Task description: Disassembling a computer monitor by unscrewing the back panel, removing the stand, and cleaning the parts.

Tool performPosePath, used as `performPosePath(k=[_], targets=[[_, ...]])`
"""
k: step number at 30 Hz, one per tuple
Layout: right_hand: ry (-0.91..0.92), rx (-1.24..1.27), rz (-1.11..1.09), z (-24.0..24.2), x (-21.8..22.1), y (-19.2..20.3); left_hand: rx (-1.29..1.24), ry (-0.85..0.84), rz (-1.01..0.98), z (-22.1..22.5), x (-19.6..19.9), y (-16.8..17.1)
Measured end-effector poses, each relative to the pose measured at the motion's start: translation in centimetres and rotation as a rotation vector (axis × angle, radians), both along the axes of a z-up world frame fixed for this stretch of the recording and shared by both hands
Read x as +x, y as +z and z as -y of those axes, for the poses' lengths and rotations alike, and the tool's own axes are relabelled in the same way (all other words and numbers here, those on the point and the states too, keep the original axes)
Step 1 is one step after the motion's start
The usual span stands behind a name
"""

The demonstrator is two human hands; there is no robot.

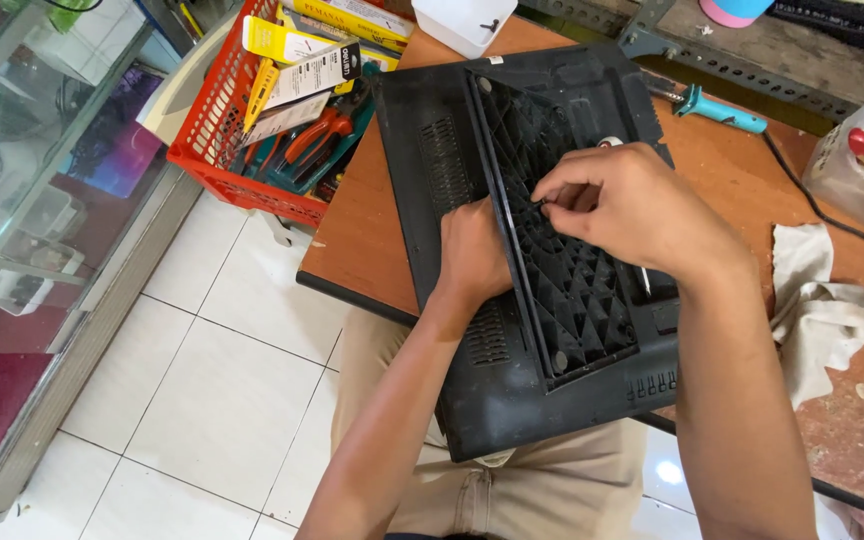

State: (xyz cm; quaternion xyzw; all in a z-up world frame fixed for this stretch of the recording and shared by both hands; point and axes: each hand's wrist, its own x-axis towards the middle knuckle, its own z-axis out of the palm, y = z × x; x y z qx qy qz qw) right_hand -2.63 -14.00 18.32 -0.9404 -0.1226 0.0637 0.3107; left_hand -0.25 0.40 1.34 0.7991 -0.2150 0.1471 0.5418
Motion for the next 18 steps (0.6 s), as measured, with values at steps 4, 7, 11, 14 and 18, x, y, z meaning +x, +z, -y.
performPosePath(k=[4,7,11,14,18], targets=[[0.005,0.098,0.039,-0.3,-0.4,-0.3,-0.016,-0.007,-0.011,-0.1,-0.1,-0.2],[0.001,0.116,0.082,-0.2,-0.6,-0.8,0.003,-0.001,-0.009,0.0,-0.1,-0.3],[0.020,0.152,0.138,0.1,-0.7,-1.5,-0.007,-0.005,0.012,-0.1,0.0,0.2],[0.097,0.225,0.237,0.1,-0.7,-1.6,-0.023,-0.009,0.005,0.0,0.1,-0.6],[0.133,0.269,0.288,0.3,-0.7,-2.2,-0.029,-0.009,0.005,0.0,0.1,-0.3]])
